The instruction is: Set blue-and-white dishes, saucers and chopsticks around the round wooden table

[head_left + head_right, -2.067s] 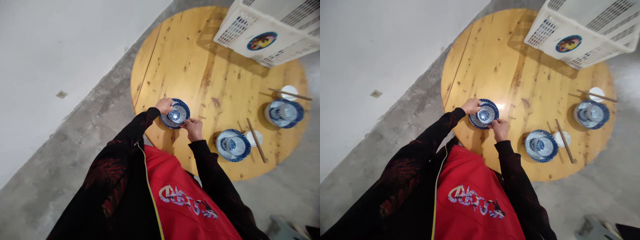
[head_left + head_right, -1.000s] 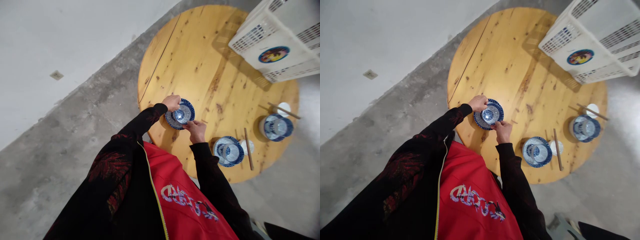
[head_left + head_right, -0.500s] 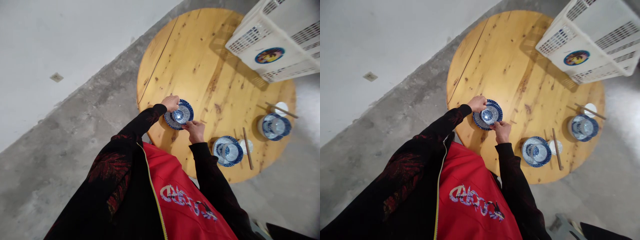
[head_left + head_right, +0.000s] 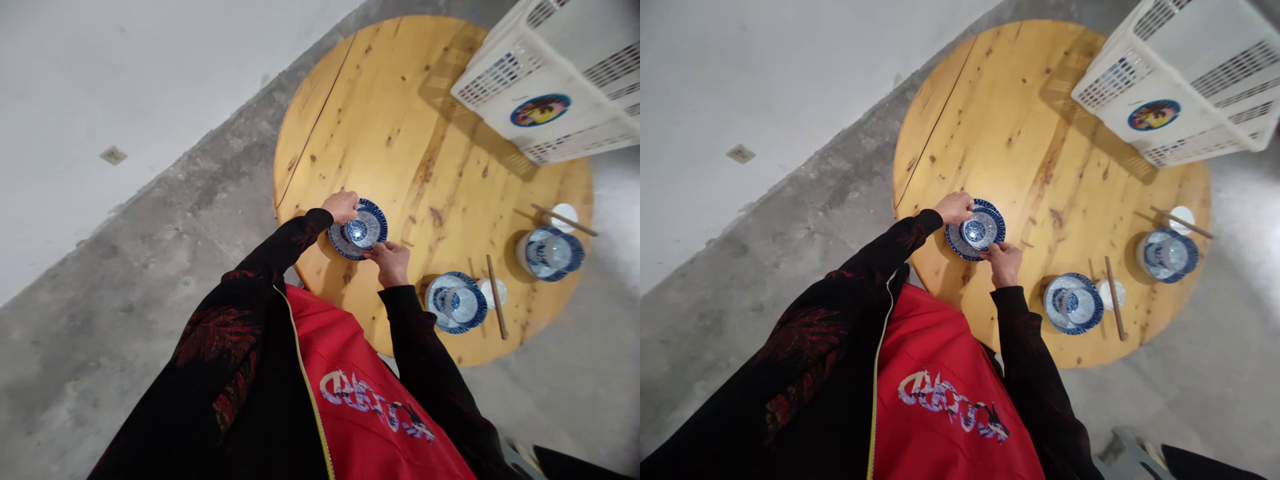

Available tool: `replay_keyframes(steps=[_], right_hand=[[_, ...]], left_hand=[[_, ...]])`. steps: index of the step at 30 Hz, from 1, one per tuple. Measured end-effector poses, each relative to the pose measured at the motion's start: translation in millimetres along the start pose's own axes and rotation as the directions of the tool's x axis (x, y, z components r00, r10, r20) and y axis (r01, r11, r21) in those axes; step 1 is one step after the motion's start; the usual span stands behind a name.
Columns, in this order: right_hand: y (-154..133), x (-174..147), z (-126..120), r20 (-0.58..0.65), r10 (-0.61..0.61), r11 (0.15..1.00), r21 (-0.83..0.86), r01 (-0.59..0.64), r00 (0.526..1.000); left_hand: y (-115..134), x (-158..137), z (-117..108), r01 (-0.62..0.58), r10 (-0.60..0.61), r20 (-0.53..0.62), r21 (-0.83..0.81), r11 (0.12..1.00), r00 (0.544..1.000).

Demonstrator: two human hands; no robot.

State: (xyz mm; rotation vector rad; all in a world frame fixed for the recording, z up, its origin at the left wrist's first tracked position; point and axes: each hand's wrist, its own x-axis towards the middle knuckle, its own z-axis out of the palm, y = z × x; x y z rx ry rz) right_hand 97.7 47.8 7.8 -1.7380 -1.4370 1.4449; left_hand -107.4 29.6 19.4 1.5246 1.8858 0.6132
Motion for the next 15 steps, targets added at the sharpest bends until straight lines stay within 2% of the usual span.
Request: replay_keyframes(steps=[15], right_hand=[[-1.0,-3.2,1.3,0.009,-0.023,1.0,-0.016,0.023,1.0]], left_hand=[[-2.1,3.7,1.5,0.008,-0.008,-0.008,0.009,1.0,1.0]])
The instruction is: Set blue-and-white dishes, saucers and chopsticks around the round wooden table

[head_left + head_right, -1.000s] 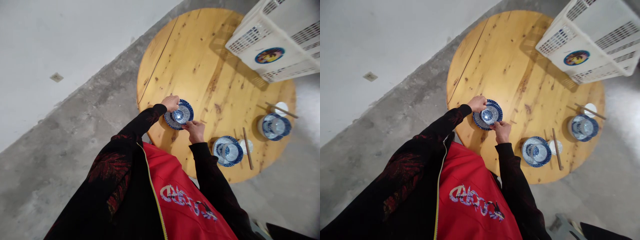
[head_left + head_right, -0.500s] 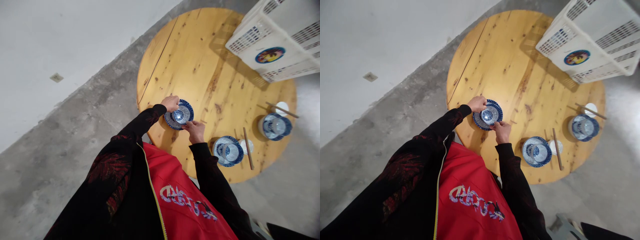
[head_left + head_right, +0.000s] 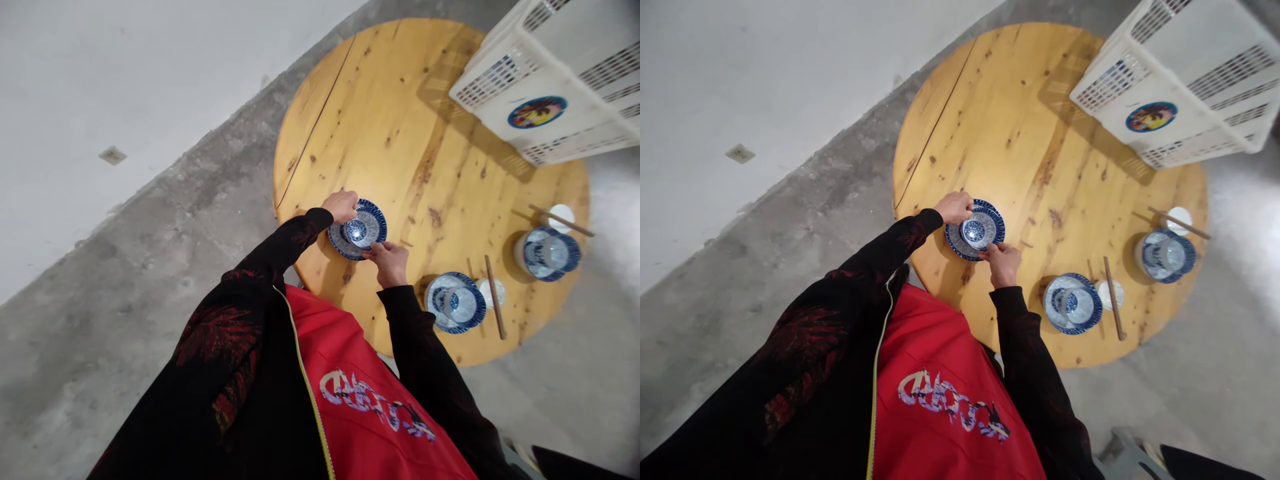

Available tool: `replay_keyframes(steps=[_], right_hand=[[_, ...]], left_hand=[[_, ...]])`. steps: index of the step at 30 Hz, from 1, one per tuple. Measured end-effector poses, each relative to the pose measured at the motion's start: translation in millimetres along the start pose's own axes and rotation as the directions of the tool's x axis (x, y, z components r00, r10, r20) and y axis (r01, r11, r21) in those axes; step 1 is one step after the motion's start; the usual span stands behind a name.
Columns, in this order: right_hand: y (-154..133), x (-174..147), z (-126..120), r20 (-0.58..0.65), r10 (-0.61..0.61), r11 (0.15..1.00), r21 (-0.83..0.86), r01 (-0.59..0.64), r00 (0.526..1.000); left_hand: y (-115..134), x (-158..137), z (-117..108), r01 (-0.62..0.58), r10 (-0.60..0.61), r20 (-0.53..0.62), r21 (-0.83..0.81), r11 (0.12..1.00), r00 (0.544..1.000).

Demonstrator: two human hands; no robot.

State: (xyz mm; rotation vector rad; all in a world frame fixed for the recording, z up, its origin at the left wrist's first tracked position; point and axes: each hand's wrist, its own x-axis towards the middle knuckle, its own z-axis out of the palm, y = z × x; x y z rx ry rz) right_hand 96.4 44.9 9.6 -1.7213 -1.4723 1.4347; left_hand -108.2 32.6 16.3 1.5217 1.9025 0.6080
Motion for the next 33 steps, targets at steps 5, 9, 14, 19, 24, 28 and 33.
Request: replay_keyframes(steps=[5,9,14,19,24,28,33], right_hand=[[-2.3,-1.5,0.2,-0.014,0.01,1.0,-0.002,-0.01,1.0],[-2.9,-2.7,1.1,-0.011,0.011,1.0,0.018,-0.011,1.0],[-3.8,-4.1,-0.5,0.014,0.045,0.996,0.073,-0.046,0.999],[-4.6,-6.7,-5.2,0.008,0.047,0.991,0.122,-0.048,0.999],[-8.5,-10.0,-5.1,-0.002,0.035,0.989,0.141,-0.034,0.999],[-10.9,-14.2,-14.6,-0.043,0.02,0.987,0.161,-0.013,0.999],[2.7,-35.9,-41.6,-0.105,0.045,0.972,0.233,-0.019,0.994]], left_hand=[[-0.3,-0.3,1.0,0.003,-0.003,0.002,-0.002,1.0,1.0],[0.3,-1.4,0.2,-0.003,0.003,-0.003,-0.007,1.0,1.0],[0.2,-2.4,-1.4,0.012,-0.011,-0.017,0.014,1.0,1.0],[-2.3,-5.0,-3.2,0.043,-0.04,-0.061,0.034,0.999,0.997],[-4.9,-9.2,-4.1,0.052,-0.051,-0.059,0.019,0.998,0.997],[-4.6,-15.8,-11.9,0.065,-0.068,-0.095,-0.037,0.997,0.993],[-9.5,-31.2,-23.6,0.064,-0.11,-0.208,-0.215,0.975,0.972]])
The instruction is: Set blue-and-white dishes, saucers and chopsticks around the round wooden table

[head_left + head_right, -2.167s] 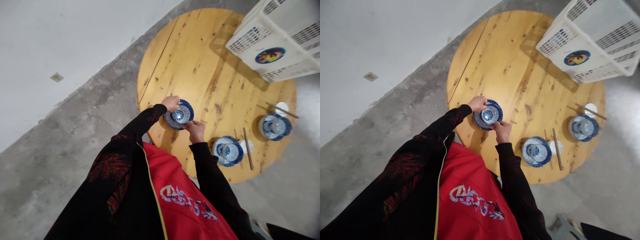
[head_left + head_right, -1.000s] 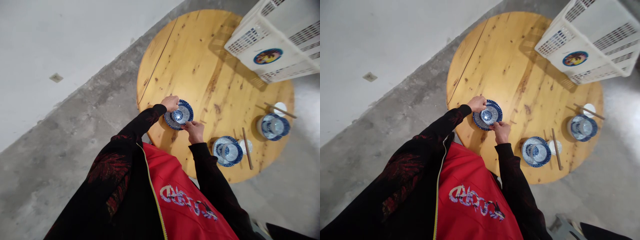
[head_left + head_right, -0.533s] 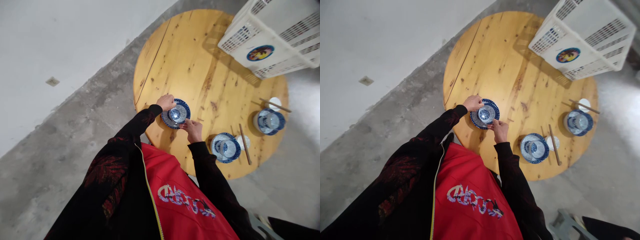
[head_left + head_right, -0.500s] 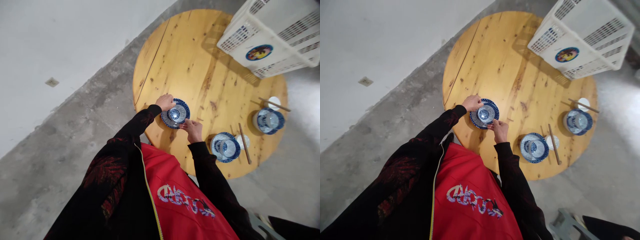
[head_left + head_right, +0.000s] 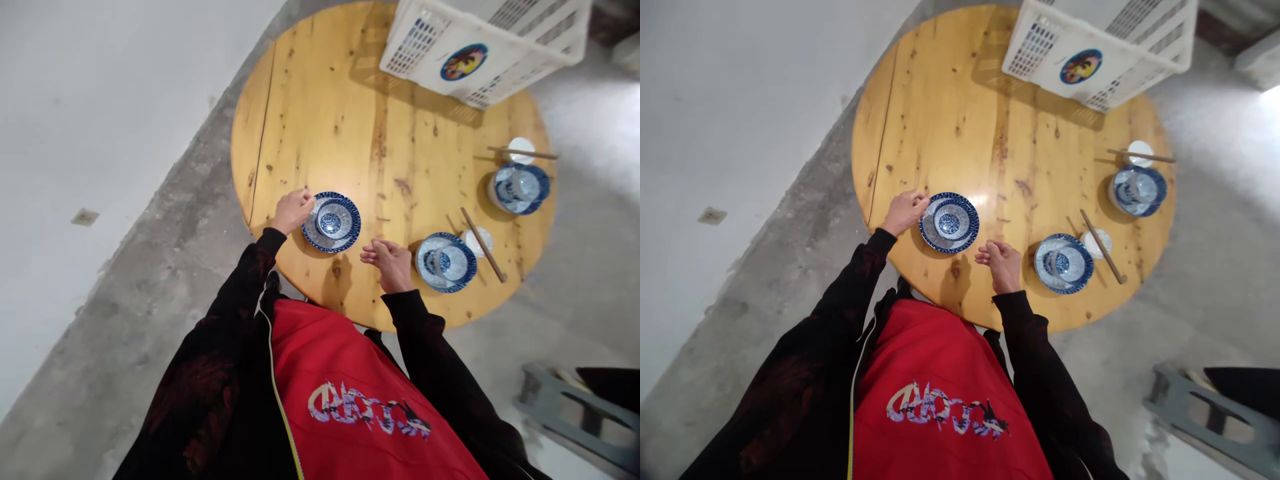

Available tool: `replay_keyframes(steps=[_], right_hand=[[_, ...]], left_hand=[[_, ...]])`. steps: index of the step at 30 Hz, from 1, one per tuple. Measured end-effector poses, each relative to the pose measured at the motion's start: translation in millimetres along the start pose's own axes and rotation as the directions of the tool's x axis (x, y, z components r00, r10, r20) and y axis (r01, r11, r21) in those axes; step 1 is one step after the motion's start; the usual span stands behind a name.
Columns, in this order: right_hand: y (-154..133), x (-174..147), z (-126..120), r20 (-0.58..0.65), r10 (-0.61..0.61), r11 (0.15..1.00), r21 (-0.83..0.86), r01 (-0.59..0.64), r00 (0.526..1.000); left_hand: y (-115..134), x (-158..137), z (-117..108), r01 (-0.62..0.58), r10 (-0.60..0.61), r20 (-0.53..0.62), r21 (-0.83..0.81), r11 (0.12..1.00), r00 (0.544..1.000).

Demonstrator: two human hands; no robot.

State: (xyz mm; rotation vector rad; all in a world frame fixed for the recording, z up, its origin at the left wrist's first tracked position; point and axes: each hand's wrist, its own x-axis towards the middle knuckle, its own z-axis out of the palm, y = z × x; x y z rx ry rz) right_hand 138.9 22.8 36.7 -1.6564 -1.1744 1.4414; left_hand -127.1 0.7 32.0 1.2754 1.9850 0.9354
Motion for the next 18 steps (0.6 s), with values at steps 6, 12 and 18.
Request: replay_keyframes(steps=[6,12,18], right_hand=[[20.6,-35.4,-39.2,0.061,0.034,0.998,0.048,-0.037,0.998],[35.5,-65.2,-92.3,0.119,0.049,0.985,0.162,-0.068,0.992],[69.3,-100.8,-190.1,0.121,0.076,0.955,0.277,-0.107,0.99]], left_hand=[[-1.1,-39.7,-6.0,0.068,-0.111,-0.174,-0.235,0.97,0.978],[20.2,-107.7,22.5,0.121,-0.206,-0.245,-0.324,0.938,0.947],[46.7,-173.7,88.2,0.198,-0.324,-0.331,-0.361,0.911,0.886]])
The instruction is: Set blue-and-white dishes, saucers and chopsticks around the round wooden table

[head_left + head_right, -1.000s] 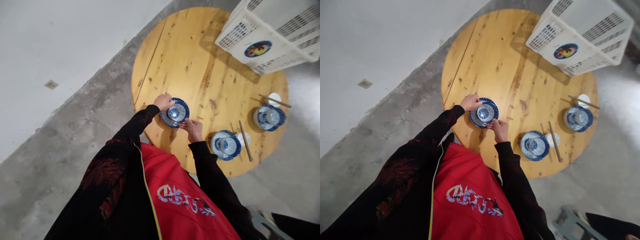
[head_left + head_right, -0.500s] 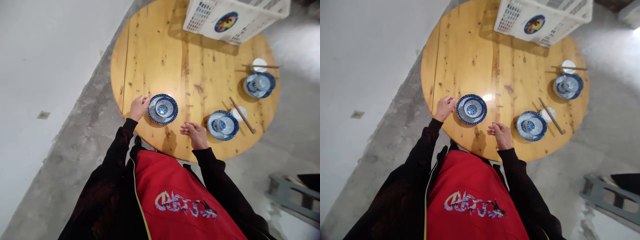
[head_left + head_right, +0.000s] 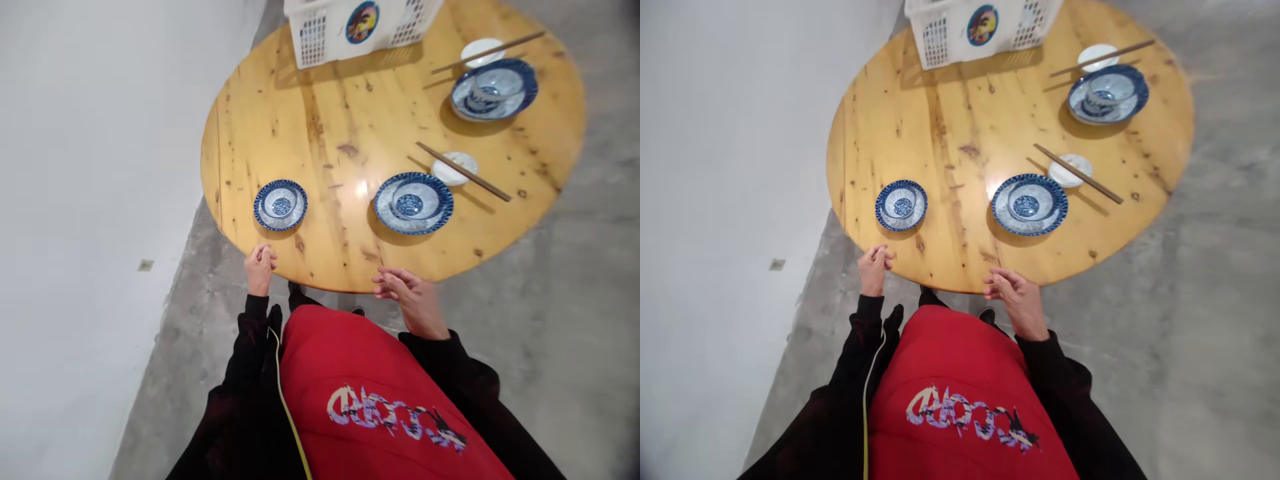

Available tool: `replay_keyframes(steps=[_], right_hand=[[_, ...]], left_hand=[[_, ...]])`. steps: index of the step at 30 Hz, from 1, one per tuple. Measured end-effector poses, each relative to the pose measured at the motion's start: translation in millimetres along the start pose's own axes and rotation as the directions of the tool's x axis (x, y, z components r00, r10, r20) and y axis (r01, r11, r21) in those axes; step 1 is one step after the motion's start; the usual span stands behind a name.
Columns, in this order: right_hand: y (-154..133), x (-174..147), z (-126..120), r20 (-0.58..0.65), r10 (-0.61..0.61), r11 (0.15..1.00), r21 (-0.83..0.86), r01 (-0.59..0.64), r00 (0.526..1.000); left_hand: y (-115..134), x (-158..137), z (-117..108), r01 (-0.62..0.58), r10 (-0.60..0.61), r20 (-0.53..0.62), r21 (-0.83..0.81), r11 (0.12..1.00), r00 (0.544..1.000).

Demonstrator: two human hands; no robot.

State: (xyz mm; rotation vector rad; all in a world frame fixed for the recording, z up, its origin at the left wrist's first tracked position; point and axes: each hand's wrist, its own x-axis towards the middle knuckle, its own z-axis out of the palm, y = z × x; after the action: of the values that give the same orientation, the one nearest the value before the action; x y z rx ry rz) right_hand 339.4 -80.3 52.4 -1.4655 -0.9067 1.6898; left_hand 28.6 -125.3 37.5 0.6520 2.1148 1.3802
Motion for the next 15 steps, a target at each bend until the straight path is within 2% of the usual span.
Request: replay_keyframes(steps=[3,7,11,15], right_hand=[[11.1,-17.1,-52.1,-0.06,0.025,0.998,0.067,-0.021,0.998],[22.9,-30.0,-95.2,-0.103,0.064,0.991,0.124,-0.051,0.993],[26.9,-39.6,-107.8,-0.092,0.079,0.987,0.145,-0.065,0.993],[30.4,-49.5,-109.3,-0.148,0.079,0.986,0.155,-0.055,0.986]], left_hand=[[2.0,-18.3,18.5,0.018,-0.017,-0.065,0.019,1.0,0.998],[18.1,-0.9,34.5,0.002,0.016,-0.133,0.128,0.992,0.991],[34.8,45.8,44.9,0.118,-0.087,-0.143,0.225,0.967,0.986],[42.4,90.1,54.2,0.194,-0.175,-0.092,0.288,0.938,0.98]])
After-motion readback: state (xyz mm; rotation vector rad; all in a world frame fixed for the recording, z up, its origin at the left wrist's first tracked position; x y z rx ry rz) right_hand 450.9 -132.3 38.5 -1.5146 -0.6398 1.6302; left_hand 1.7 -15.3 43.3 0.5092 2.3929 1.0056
